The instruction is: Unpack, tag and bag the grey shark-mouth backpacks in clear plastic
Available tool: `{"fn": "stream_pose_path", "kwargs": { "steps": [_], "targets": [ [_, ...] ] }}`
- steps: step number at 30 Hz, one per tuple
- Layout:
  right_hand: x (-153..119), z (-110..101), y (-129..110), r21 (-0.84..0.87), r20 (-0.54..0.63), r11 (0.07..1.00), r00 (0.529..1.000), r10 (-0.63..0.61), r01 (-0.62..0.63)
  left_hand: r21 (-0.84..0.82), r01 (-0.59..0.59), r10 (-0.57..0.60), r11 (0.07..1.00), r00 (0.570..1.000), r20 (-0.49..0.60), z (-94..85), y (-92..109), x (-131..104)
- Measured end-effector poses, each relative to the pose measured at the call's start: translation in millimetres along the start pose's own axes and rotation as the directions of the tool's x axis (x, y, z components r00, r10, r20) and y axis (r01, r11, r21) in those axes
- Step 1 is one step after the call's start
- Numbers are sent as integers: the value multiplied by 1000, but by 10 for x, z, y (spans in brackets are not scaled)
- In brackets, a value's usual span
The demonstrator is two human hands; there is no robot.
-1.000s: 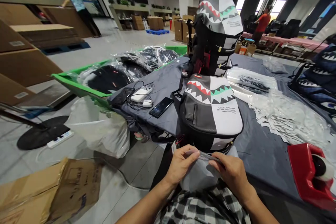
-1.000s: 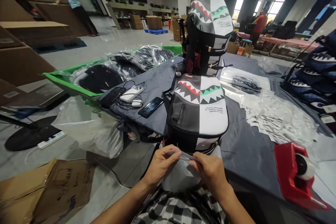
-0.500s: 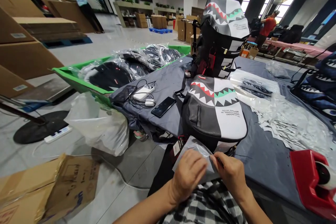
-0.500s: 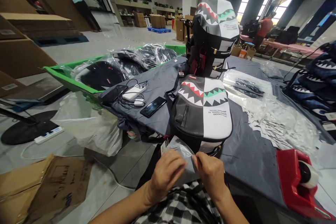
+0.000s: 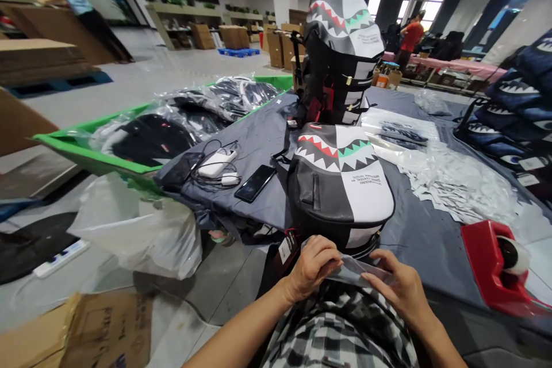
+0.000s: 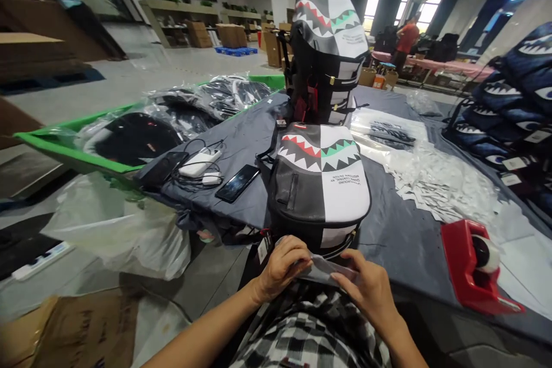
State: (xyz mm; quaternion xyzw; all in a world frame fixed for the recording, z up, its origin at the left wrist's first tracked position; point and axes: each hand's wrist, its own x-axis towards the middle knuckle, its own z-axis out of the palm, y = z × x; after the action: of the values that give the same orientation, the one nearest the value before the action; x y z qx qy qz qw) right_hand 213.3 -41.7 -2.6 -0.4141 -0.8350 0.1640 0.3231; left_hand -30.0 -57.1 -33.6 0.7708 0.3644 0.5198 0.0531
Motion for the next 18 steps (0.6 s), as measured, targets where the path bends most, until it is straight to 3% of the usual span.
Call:
{"fn": "stream_pose_path", "kwargs": {
  "steps": [3, 6, 9, 12, 16, 18],
  "targets": [
    [-140, -174, 159, 172, 92, 950, 965, 247, -260, -20, -27, 27, 999, 1000, -4, -10, -15, -19],
    [-110, -192, 266, 341, 45, 852, 912, 409, -399, -18, -49, 49, 999, 999, 0, -35, -28, -36],
    [55, -54, 363, 512, -53, 747, 853, 519, -423, -19, -36, 36, 999, 999, 22, -58, -59, -75],
    [238, 137, 442, 590, -102, 706, 831, 547, -392, 26, -40, 39, 999, 999, 36, -60, -87, -128],
    [333, 301, 504, 568, -191, 745, 825, 532, -350, 182, -15, -2, 983, 996, 94, -26, -53, -156],
    [292, 326, 503, 476, -344, 815, 782, 519, -331, 221, 4, -32, 975, 992, 123, -16, -8, -142]
  ]
}}
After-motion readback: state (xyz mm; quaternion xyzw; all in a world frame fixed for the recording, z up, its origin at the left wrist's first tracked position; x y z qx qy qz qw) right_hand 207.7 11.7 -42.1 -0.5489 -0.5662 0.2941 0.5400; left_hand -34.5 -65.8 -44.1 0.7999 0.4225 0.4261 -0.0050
